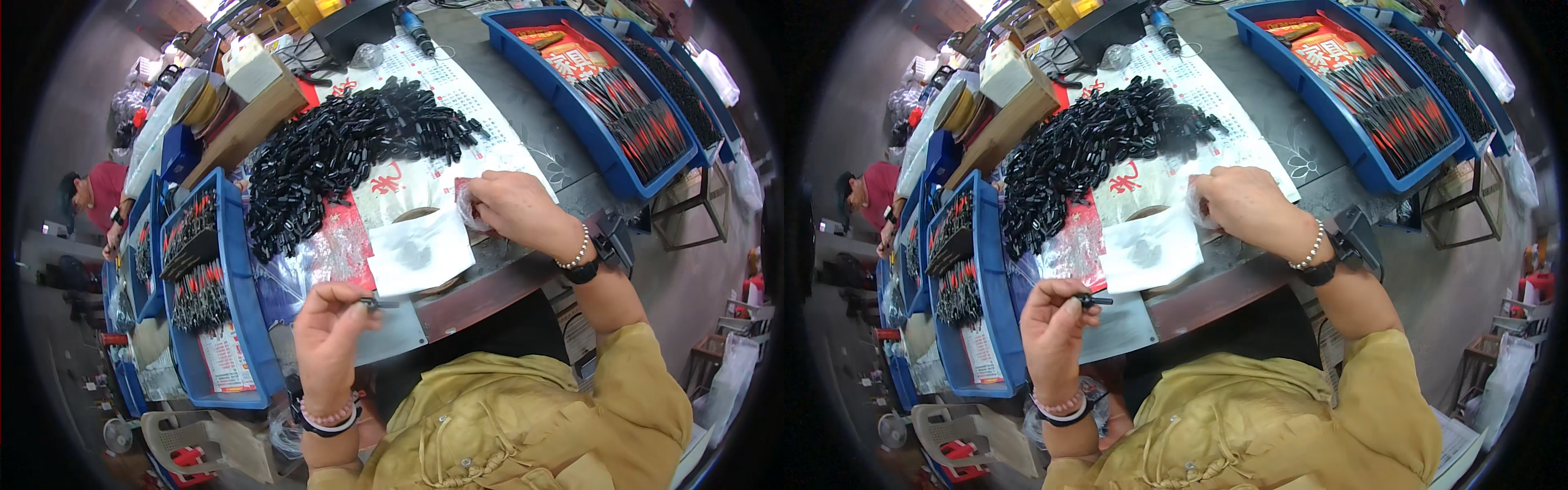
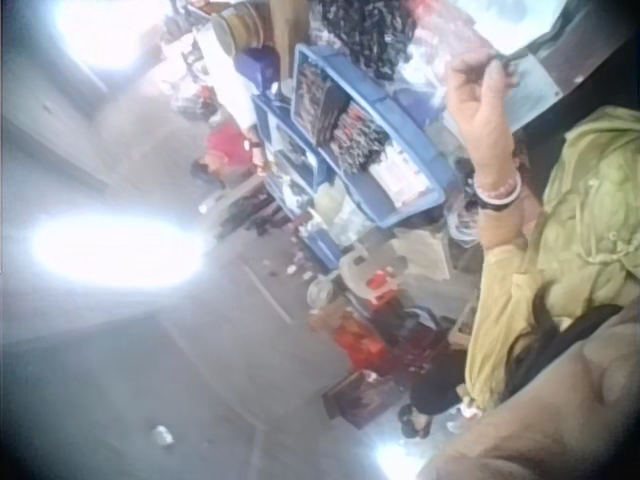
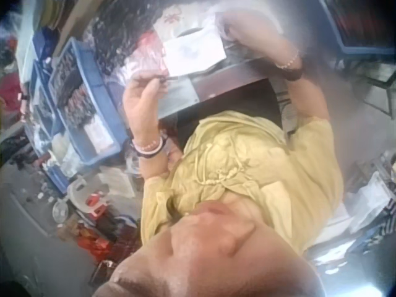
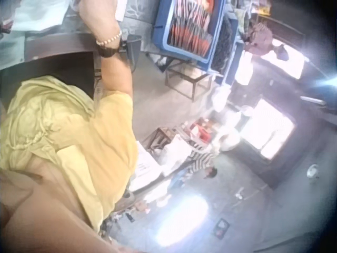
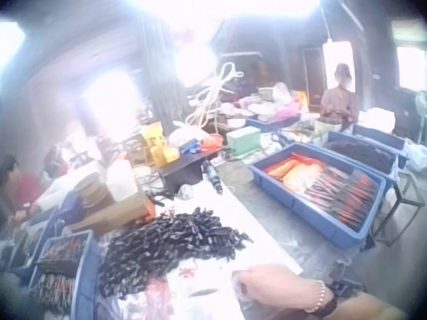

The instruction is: The person repeatedly picks small black plastic key housings and red rubber seals from a table, inserts the seals into the housings, and places the assembled units into a plastic bag. The process is repeated continuously throughout the clip.

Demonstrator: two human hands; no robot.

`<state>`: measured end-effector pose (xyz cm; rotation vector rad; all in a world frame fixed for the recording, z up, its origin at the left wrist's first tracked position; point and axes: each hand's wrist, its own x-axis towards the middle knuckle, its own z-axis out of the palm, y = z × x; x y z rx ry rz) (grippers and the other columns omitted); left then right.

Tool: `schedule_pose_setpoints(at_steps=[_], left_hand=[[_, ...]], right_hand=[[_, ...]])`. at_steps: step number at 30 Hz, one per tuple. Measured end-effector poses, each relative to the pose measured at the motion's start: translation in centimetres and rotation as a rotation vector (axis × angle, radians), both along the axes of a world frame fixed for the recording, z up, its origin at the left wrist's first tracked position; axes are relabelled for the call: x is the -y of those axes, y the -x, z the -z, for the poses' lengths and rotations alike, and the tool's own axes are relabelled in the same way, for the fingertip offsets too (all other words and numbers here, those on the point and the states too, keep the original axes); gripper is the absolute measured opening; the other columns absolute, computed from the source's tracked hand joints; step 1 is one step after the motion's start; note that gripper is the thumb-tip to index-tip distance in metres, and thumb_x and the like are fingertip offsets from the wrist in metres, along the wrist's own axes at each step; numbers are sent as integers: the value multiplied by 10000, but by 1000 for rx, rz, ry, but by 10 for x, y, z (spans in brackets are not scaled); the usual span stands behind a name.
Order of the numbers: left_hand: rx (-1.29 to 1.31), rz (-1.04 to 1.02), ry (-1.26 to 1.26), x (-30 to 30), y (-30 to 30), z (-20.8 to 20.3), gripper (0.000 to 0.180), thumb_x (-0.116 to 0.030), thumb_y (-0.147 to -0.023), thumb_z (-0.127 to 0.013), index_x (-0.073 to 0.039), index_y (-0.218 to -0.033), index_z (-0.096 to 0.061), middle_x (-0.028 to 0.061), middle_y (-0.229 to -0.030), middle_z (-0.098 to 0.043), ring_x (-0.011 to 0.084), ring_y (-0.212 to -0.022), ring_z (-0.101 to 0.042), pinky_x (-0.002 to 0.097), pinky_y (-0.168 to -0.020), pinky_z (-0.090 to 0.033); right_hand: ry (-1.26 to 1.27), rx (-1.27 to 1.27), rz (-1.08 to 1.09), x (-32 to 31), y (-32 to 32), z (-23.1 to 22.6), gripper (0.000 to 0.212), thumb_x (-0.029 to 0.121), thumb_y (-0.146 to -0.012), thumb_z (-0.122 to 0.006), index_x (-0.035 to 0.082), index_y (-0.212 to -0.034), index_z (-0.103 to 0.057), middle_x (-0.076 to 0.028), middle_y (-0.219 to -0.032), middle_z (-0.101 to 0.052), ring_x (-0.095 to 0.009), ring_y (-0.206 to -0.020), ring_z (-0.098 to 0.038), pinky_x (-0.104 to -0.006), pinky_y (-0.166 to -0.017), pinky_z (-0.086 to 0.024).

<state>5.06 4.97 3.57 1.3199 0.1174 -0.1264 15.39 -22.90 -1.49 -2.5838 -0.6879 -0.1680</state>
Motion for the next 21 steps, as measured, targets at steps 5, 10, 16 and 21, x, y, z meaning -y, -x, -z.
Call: schedule_pose_setpoints(at_steps=[5, 10, 16, 21], left_hand=[[-90, 27, 103, -9, 28, 20, 316, 55, -876, -576, 83, -1188, -530, 139, -1099, -614, 247, -989, -651, 317, -845, -539], [-219, 109, 228, -15, 36, 29, 380, 82, -872, -566, 92, -1247, -506, 154, -1151, -601, 285, -1072, -626, 331, -885, -539], [-362, 178, 447, -11, 30, 32, 413, 57, -887, -566, 81, -1291, -483, 159, -1214, -580, 296, -1115, -605, 325, -907, -552], [-455, 186, 603, -2, 31, 30, 430, 56, -866, -601, 113, -1274, -476, 179, -1169, -588, 288, -1062, -636, 314, -826, -601]], right_hand=[[-184, -61, 91, 3, 8, -11, 112, 111, -844, -545, 8, -836, -504, -199, -731, -571, -387, -724, -586, -460, -649, -456], [-407, -138, 177, 5, 14, -21, 107, 81, -859, -544, -17, -874, -503, -215, -725, -559, -380, -666, -550, -400, -631, -452], [-519, -76, 216, 10, 12, -13, 106, 50, -828, -543, -28, -774, -497, -146, -706, -590, -218, -611, -551, -323, -589, -438], [-713, -238, 226, 18, 16, -11, 62, 0, -786, -571, -29, -756, -526, -52, -736, -606, -53, -629, -505, -233, -566, -416]])
